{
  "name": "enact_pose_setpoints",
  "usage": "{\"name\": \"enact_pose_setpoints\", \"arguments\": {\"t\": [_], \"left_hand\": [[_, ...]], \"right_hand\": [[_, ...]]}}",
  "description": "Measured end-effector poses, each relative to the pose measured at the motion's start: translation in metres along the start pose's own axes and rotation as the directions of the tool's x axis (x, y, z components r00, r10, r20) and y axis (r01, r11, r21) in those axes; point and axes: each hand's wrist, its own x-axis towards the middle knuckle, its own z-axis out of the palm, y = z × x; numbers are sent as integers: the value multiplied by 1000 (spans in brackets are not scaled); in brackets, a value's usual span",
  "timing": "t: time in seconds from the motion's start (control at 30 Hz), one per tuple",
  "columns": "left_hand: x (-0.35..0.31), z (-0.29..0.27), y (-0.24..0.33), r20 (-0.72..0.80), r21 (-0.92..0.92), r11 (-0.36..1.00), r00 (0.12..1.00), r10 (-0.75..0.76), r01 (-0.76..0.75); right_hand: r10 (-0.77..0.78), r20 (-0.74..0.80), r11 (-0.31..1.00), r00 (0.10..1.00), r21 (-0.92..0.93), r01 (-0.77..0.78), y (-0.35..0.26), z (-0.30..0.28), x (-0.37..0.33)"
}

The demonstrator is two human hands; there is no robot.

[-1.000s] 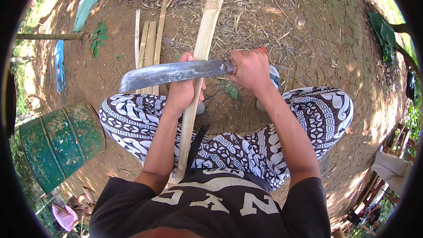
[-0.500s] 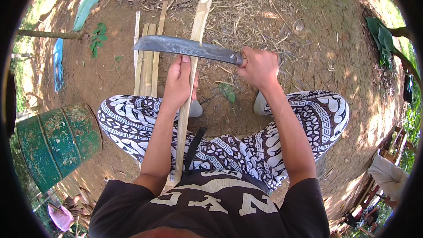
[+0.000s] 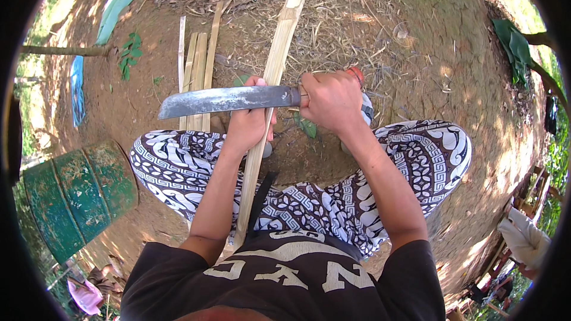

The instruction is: The person splits bamboo pieces into thinner strips using a large knife and shaves the edges while sitting on the ground.

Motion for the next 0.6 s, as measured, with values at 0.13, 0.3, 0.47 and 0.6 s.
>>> {"name": "enact_pose_setpoints", "arguments": {"t": [0.13,0.3,0.47,0.6], "left_hand": [[-7,-1,-3,4,63,997,999,38,-38],[9,-4,-8,40,72,995,997,60,-63],[11,-7,1,6,49,999,1000,9,-9],[2,5,-5,48,80,996,998,-32,28]], "right_hand": [[42,86,997,995,-74,-36,11,2,2],[310,17,929,951,-218,-299,96,-7,5],[446,150,886,883,-215,-411,58,-4,2],[51,100,995,994,-85,-43,26,-5,6]]}}
